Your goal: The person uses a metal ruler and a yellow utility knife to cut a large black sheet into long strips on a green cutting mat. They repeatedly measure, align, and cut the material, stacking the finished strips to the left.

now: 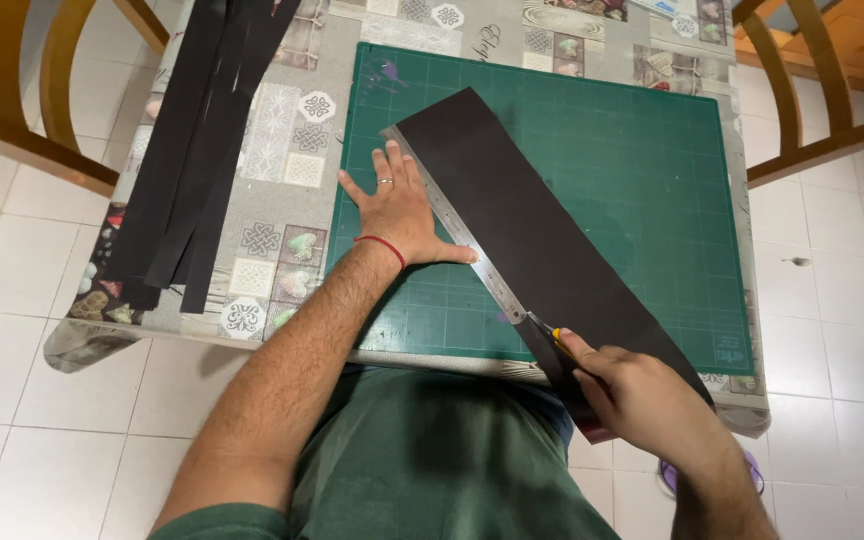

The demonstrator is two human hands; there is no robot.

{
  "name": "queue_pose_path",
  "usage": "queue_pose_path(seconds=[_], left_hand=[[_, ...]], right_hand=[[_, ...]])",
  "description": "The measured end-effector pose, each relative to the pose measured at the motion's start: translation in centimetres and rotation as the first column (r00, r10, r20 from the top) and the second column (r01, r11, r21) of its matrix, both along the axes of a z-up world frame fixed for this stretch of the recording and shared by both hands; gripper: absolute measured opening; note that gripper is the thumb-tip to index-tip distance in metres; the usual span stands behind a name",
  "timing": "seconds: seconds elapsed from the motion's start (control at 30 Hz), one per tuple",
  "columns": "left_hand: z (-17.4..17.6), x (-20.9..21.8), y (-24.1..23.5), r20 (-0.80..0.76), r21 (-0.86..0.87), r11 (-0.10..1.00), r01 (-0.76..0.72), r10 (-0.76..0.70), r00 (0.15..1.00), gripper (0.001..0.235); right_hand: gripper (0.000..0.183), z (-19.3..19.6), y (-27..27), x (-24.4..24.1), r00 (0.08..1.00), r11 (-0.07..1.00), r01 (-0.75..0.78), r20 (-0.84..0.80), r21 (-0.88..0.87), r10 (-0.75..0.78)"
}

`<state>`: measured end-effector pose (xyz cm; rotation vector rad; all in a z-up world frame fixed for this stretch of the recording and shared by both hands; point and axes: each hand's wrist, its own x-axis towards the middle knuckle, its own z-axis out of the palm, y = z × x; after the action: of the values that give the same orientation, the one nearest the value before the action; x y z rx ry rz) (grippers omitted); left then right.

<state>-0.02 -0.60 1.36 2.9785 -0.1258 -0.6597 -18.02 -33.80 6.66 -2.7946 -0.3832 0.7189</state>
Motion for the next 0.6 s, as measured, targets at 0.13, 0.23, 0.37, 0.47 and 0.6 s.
queue_pose_path(seconds=[0.13, 0.23, 0.37, 0.47, 0.6], left_hand=[[0.0, 0.0, 0.0, 0.012, 0.012, 1.000, 0.007, -0.007, 1.000, 0.187], [-0.1, 0.0, 0.1, 0.027, -0.012, 1.000, 0.008, -0.008, 1.000, 0.186], [-0.1, -0.7, 0.6, 0.104, -0.114, 0.993, 0.017, -0.005, 0.995, 0.180], [-0.4, -2.1, -0.3, 0.310, -0.160, 0.978, 0.136, -0.080, 0.947, 0.156], [-5.0, -2.8, -3.5, 0.604, -0.205, 0.748, 0.631, -0.411, 0.683, 0.034]], right_hand=[[0.065, 0.5, 0.2, -0.4, 0.997, 0.997, 0.078, -0.021, -0.019, -0.078], [0.060, 0.0, -0.9, -0.4, 0.980, 0.997, 0.035, 0.192, 0.071, -0.048], [0.054, -1.9, -0.7, 0.8, 0.926, 0.953, 0.223, 0.260, 0.207, -0.273], [0.042, -5.1, -0.6, 2.2, 0.877, 0.882, 0.308, 0.252, 0.356, -0.408], [0.027, -8.1, 0.0, 4.0, 0.783, 0.640, 0.332, 0.176, 0.693, -0.596]])
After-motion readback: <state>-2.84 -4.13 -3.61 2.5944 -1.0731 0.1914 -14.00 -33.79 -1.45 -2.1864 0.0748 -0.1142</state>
